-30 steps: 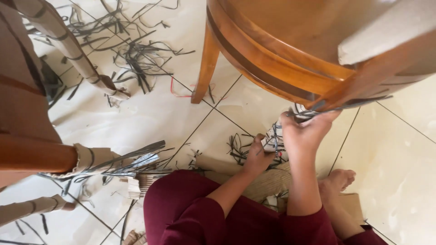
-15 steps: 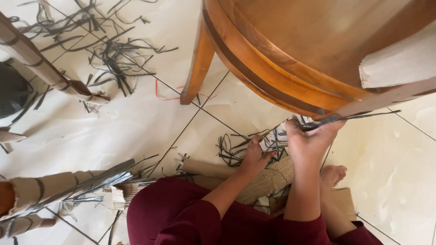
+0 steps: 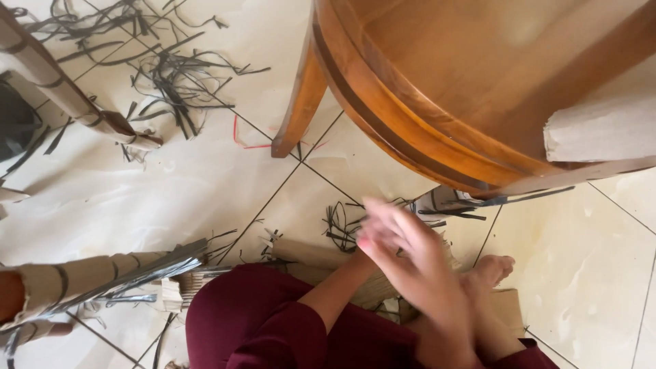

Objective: A person is wrapping the legs of a wooden stool with protective cardboard and securing them with thin plastic ties while sitting on the floor.

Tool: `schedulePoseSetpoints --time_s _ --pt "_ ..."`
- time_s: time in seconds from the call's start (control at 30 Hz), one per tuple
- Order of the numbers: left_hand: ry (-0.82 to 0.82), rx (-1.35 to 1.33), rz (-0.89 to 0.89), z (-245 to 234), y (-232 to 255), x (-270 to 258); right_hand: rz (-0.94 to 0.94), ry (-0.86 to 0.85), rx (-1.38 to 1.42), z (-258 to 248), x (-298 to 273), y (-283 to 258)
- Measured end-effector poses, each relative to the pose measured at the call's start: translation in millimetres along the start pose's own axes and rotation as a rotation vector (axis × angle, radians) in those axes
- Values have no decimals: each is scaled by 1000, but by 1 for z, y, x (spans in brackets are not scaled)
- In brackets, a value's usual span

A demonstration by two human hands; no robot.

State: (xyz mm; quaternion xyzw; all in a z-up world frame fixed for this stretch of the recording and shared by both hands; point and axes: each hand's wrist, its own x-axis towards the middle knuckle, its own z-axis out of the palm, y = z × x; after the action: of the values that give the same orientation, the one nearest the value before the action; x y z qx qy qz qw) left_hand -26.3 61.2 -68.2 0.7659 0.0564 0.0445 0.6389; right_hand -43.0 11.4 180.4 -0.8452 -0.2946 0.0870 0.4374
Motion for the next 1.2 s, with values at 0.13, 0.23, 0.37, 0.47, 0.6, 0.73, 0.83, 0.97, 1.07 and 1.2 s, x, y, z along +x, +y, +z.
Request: schedulePoseSetpoints --time_s 0.13,0.23,0.37,0.47,0.6,0.73,0.83,0.97,1.07,1.2 --pt "49 -112 -8 -40 16 1 -37 -47 1065 65 45 6" --pt "90 -206 -15 -71 24 0 -300 -72 1463 64 55 -3" --pt "163 -306 -38 -110 30 5 -208 136 1422 56 63 39" --pt "324 -334 -64 -130 32 8 -260 188 1286 49 53 43" --pt "805 -177 180 -148 45 10 -251 253 1087 34 25 69" --pt "860 -86 253 -176 58 7 -258 238 1040 24 -1 38" --pt "668 -137 246 -190 60 7 -256 266 1071 19 -14 56" --pt "488 -233 82 -186 33 28 -231 271 1073 12 -23 54" --pt "515 -207 111 -187 42 22 -231 222 1101 6 -32 63" --pt "507 -171 130 -188 61 11 -312 85 1200 -9 -37 82"
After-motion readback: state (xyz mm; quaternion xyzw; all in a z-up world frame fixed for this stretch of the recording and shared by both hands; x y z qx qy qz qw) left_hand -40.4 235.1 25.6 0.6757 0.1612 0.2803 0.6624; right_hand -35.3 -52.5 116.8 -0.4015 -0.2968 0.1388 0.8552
